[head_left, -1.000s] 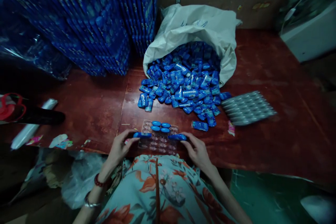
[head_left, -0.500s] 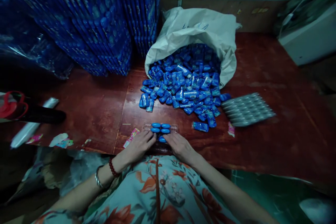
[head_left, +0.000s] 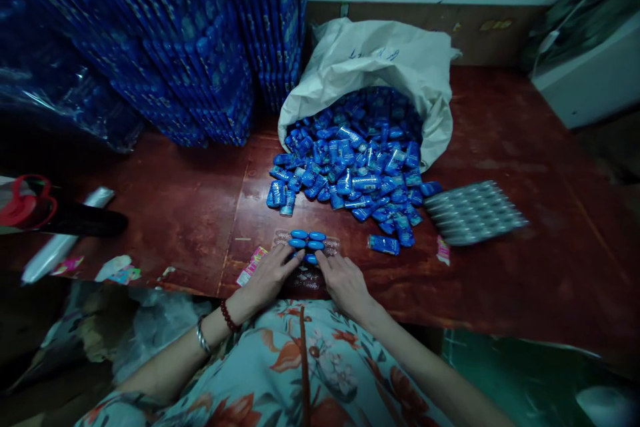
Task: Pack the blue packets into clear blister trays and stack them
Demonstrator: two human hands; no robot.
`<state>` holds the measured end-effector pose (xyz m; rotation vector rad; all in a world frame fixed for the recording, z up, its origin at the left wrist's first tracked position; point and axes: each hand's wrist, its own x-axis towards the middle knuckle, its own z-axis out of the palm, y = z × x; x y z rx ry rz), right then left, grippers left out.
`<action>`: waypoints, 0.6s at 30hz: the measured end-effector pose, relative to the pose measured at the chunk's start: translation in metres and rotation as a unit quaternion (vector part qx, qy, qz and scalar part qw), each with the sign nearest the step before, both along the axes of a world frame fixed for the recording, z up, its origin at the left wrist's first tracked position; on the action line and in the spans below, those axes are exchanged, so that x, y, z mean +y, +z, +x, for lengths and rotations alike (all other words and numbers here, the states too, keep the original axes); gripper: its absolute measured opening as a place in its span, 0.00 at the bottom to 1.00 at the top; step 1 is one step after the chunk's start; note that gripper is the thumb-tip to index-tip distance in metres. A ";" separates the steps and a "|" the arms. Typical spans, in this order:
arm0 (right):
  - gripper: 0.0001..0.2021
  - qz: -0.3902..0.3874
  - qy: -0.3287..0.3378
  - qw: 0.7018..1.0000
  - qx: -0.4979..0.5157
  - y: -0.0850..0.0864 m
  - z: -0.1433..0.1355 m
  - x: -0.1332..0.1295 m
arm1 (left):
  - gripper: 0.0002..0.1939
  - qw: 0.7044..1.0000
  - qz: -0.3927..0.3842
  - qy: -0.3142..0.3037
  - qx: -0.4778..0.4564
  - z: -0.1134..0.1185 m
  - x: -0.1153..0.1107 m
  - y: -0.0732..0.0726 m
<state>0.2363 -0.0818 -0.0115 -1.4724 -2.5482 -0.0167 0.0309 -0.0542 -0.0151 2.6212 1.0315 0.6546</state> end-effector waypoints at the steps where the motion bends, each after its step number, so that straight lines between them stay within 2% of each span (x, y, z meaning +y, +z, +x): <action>1: 0.18 -0.017 -0.004 1.000 -0.017 0.004 -0.002 0.004 | 0.20 1.000 -0.004 0.007 -0.024 -0.001 0.002 -0.002; 4: 0.16 -0.040 -0.005 0.999 -0.029 0.010 -0.002 0.015 | 0.21 0.997 -0.014 0.027 -0.071 -0.002 0.004 -0.008; 6: 0.13 -0.022 -0.005 1.000 -0.004 0.010 0.002 0.018 | 0.22 0.995 -0.020 0.049 -0.088 -0.003 0.003 -0.009; 9: 0.13 0.031 -0.019 0.998 0.061 0.009 0.009 0.016 | 0.21 0.984 -0.024 0.123 -0.128 -0.005 0.013 -0.005; 12: 0.12 0.055 -0.042 0.987 0.146 0.014 0.015 0.019 | 0.18 0.961 -0.052 0.217 -0.165 -0.006 0.049 0.004; 15: 0.11 0.012 -0.086 0.971 0.224 0.025 0.015 0.045 | 0.26 0.942 -0.090 0.283 -0.158 -0.008 0.101 0.010; 16: 0.11 -0.020 -0.097 0.966 0.238 0.028 0.014 0.059 | 0.30 0.943 -0.105 0.282 -0.141 -0.009 0.117 0.011; 18: 0.11 -0.093 -0.093 0.962 0.241 0.034 0.008 0.092 | 0.32 0.954 -0.152 0.243 -0.091 -0.008 0.142 0.010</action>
